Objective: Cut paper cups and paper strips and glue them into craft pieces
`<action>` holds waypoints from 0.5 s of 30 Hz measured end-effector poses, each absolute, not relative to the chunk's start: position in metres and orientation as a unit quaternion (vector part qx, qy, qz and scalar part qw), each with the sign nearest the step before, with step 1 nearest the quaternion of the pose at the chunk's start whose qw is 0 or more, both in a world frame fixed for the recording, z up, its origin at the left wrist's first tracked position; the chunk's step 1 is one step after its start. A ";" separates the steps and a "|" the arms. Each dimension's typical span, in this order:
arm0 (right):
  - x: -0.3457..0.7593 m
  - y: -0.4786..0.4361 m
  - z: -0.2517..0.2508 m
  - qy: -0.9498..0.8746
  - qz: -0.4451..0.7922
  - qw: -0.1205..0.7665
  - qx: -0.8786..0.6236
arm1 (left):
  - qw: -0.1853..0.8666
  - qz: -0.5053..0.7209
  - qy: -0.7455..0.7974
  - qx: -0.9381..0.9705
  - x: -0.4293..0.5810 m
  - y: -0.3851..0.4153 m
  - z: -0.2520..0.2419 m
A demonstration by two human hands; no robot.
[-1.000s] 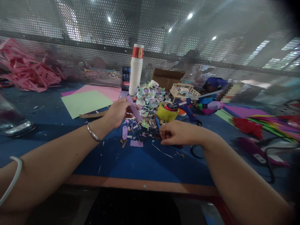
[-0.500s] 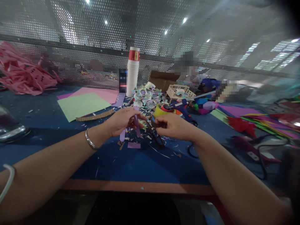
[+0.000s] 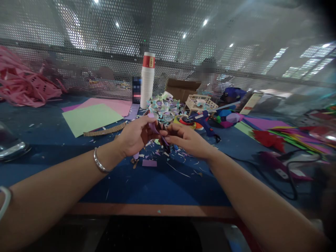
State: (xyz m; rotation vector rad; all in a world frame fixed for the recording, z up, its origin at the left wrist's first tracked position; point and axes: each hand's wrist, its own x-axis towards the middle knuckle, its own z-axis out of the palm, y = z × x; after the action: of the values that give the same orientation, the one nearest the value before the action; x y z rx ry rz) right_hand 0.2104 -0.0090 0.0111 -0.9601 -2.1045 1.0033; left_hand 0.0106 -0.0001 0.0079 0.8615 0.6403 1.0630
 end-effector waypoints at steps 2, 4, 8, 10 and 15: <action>0.206 -0.011 0.009 -0.759 0.450 0.323 -0.343 | 0.725 0.491 0.281 0.393 0.010 -0.001 0.010; 0.203 -0.013 0.008 -0.722 0.500 0.333 -0.344 | 0.721 0.497 0.272 0.399 0.010 -0.002 0.011; 0.201 -0.015 0.007 -0.689 0.489 0.370 -0.386 | 0.701 0.514 0.271 0.415 0.010 -0.001 0.009; 0.202 -0.013 0.007 -0.685 0.461 0.390 -0.407 | 0.683 0.526 0.288 0.417 0.009 0.001 0.006; 0.204 -0.009 0.006 -0.686 0.410 0.414 -0.436 | 0.632 0.544 0.333 0.441 0.008 0.004 0.001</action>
State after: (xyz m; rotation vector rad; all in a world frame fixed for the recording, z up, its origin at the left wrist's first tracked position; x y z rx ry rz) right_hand 0.2044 -0.0087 0.0056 -1.0953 -1.7251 1.0309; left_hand 0.0077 0.0043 0.0009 1.0089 0.7624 1.2439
